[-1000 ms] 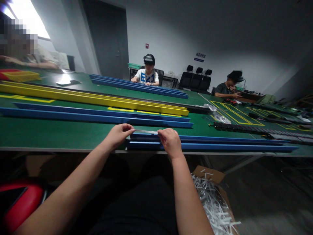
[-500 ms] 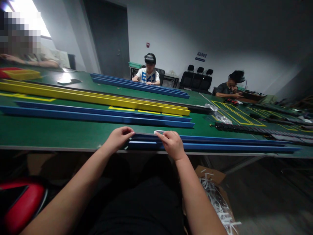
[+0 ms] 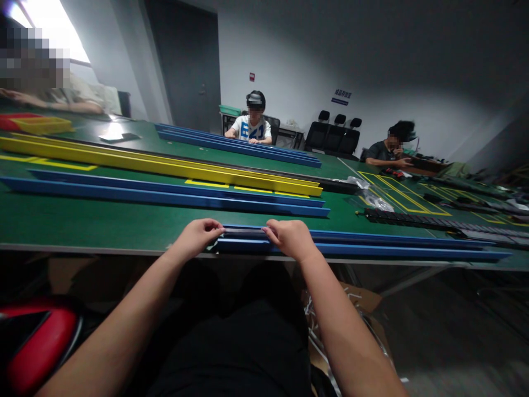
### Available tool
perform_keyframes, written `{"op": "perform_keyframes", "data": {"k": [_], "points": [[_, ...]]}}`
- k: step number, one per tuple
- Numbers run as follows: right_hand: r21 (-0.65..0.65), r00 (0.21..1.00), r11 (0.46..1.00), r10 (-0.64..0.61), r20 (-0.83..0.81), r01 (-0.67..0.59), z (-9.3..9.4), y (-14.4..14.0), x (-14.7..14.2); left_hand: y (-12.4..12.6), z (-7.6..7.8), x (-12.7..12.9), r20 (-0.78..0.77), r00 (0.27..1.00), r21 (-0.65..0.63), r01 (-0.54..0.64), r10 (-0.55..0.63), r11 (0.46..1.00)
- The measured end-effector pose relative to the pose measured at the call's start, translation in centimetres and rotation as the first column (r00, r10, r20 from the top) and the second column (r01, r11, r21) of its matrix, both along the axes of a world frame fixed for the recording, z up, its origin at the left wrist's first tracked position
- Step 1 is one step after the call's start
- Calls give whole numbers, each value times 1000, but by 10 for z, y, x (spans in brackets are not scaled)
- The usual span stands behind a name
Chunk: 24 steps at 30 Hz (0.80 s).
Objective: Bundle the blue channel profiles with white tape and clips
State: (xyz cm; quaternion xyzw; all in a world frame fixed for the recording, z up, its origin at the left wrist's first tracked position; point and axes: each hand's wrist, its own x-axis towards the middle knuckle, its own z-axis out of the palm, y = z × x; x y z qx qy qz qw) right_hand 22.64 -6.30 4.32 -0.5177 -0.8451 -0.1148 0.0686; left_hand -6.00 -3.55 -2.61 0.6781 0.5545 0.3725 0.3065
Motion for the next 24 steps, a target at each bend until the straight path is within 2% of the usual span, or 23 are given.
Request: {"op": "perform_keyframes", "data": {"k": [3,7,10,17,24], "points": [[-93,988,985,-141,69,147,16,8,-13,1,-2,-1,-23,1000,-1,-16,16,1000],[-270,972,936,-198,123,225,28,18,-24,3,-4,-2,-58,998,-13,-9,8,1000],[-348,960,898,-220,175,270,36,20,-28,3,-4,-1,-93,995,-6,-29,28,1000],[-318,928,893,-223,299,318,49,14,-30,0,-1,1,-174,984,-33,-49,42,998],[-329,934,896,-203,295,298,45,14,-29,-1,2,4,-304,948,9,-101,99,995]]}}
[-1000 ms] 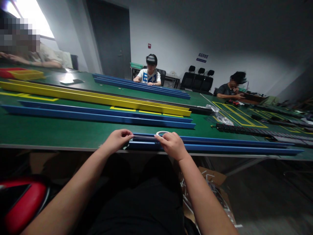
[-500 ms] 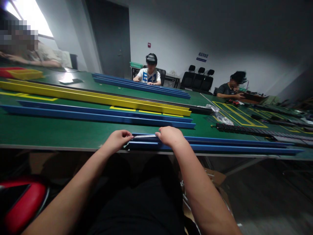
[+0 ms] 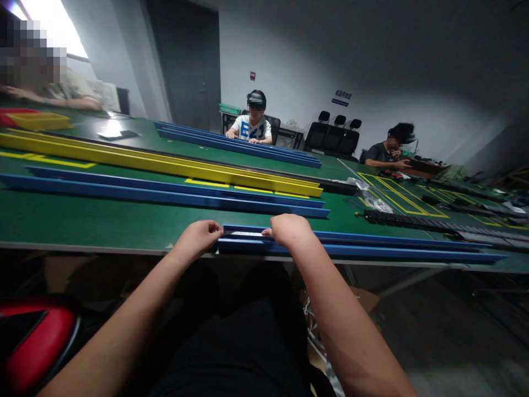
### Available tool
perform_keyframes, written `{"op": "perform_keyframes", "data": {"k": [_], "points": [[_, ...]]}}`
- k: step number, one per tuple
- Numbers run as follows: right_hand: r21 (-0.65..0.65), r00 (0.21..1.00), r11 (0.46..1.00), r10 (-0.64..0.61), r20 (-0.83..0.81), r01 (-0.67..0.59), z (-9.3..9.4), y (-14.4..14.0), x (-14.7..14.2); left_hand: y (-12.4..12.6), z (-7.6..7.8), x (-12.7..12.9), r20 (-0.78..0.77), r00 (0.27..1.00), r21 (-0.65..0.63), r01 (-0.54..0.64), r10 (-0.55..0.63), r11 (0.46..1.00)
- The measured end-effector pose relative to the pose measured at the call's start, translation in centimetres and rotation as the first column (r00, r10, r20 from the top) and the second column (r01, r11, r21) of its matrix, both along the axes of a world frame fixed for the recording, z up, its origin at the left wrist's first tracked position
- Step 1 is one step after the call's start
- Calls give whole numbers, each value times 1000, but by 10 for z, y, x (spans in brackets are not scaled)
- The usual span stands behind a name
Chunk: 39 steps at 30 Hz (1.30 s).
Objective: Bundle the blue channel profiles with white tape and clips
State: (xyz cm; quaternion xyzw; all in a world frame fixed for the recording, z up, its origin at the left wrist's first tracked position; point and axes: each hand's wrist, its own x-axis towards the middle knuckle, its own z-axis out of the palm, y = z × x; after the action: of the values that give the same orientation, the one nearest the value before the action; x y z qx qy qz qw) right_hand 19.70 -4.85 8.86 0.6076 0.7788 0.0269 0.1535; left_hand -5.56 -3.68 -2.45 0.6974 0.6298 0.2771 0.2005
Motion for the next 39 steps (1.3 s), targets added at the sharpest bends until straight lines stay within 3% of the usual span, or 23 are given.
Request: {"op": "perform_keyframes", "data": {"k": [14,21,39], "points": [[60,1000,998,-15,24,14,-29,10,-20,1,-6,5,-138,988,48,-71,77,996],[112,999,994,15,31,-18,-31,11,-24,2,-7,4,-139,987,39,-74,79,996],[116,997,990,-77,-1,77,-41,22,-33,-1,-4,4,-112,991,13,-72,73,997]]}}
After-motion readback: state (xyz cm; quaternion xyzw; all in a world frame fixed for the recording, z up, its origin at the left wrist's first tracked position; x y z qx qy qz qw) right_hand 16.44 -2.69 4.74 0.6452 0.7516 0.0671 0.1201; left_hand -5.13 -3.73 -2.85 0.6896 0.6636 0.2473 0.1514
